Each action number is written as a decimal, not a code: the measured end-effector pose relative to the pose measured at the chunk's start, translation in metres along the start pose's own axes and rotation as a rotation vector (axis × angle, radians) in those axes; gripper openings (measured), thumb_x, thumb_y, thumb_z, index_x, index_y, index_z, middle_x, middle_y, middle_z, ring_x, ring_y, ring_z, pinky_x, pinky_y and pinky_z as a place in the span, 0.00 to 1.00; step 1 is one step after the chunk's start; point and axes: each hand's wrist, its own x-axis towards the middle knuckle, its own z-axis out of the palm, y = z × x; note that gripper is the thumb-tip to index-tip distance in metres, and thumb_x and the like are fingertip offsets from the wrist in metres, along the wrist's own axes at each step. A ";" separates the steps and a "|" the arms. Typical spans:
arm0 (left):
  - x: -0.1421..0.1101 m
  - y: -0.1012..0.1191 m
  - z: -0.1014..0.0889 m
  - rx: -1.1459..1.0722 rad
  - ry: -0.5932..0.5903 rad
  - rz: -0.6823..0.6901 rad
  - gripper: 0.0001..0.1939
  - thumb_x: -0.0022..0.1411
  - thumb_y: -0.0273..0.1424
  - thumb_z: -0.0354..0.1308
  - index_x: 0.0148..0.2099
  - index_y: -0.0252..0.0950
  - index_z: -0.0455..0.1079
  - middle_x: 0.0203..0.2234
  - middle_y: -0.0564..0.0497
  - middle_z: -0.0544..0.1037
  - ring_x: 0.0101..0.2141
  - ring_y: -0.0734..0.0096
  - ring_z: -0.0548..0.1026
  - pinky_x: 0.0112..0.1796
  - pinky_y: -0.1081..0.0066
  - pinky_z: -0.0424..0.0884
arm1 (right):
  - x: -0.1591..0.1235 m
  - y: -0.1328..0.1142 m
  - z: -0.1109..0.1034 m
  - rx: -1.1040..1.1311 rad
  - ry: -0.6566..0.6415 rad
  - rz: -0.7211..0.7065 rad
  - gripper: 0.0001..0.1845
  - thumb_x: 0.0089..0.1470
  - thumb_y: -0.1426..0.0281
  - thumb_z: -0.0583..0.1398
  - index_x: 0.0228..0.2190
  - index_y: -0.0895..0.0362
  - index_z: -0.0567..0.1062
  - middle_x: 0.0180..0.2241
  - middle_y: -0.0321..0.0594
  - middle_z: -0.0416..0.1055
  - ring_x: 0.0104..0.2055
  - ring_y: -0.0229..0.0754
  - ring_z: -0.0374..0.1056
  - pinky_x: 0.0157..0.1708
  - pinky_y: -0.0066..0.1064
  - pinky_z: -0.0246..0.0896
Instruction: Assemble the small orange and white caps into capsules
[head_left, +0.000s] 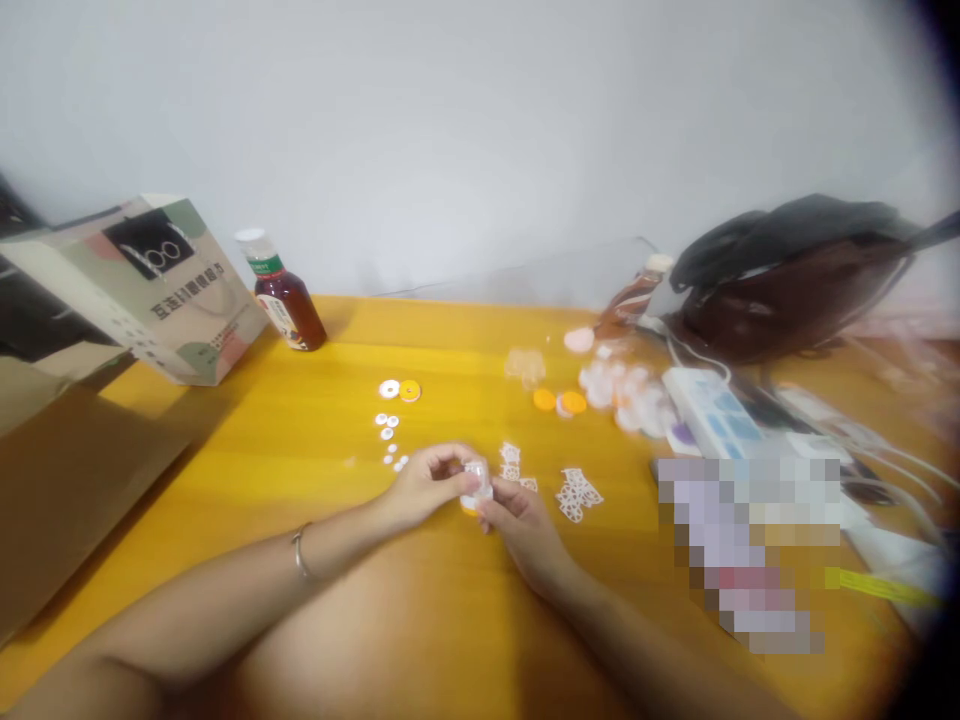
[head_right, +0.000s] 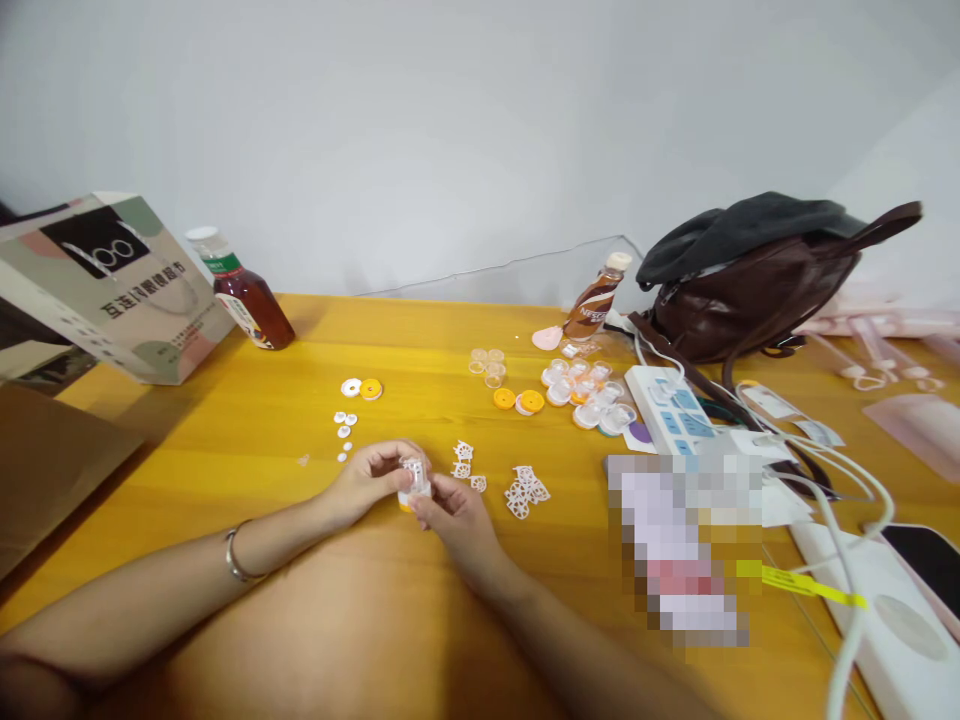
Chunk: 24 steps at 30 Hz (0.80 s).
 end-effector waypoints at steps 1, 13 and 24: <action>-0.001 0.002 -0.001 0.018 -0.018 0.020 0.11 0.54 0.35 0.58 0.35 0.31 0.68 0.30 0.47 0.71 0.31 0.71 0.69 0.33 0.73 0.65 | -0.001 -0.001 0.000 -0.006 -0.013 -0.011 0.12 0.42 0.61 0.62 0.21 0.58 0.70 0.17 0.31 0.59 0.20 0.32 0.52 0.22 0.26 0.49; -0.004 0.011 -0.005 0.049 -0.142 0.118 0.12 0.56 0.34 0.56 0.38 0.30 0.71 0.35 0.43 0.71 0.36 0.64 0.69 0.38 0.68 0.64 | -0.004 0.006 0.002 -0.054 -0.107 -0.052 0.16 0.43 0.60 0.61 0.17 0.59 0.65 0.17 0.29 0.52 0.21 0.30 0.45 0.22 0.26 0.38; -0.003 0.003 0.001 -0.081 0.059 0.077 0.15 0.56 0.37 0.56 0.41 0.31 0.70 0.29 0.47 0.73 0.30 0.70 0.71 0.33 0.72 0.65 | 0.002 0.007 0.002 0.237 -0.080 -0.007 0.14 0.44 0.58 0.61 0.25 0.57 0.70 0.21 0.33 0.64 0.23 0.33 0.56 0.26 0.27 0.51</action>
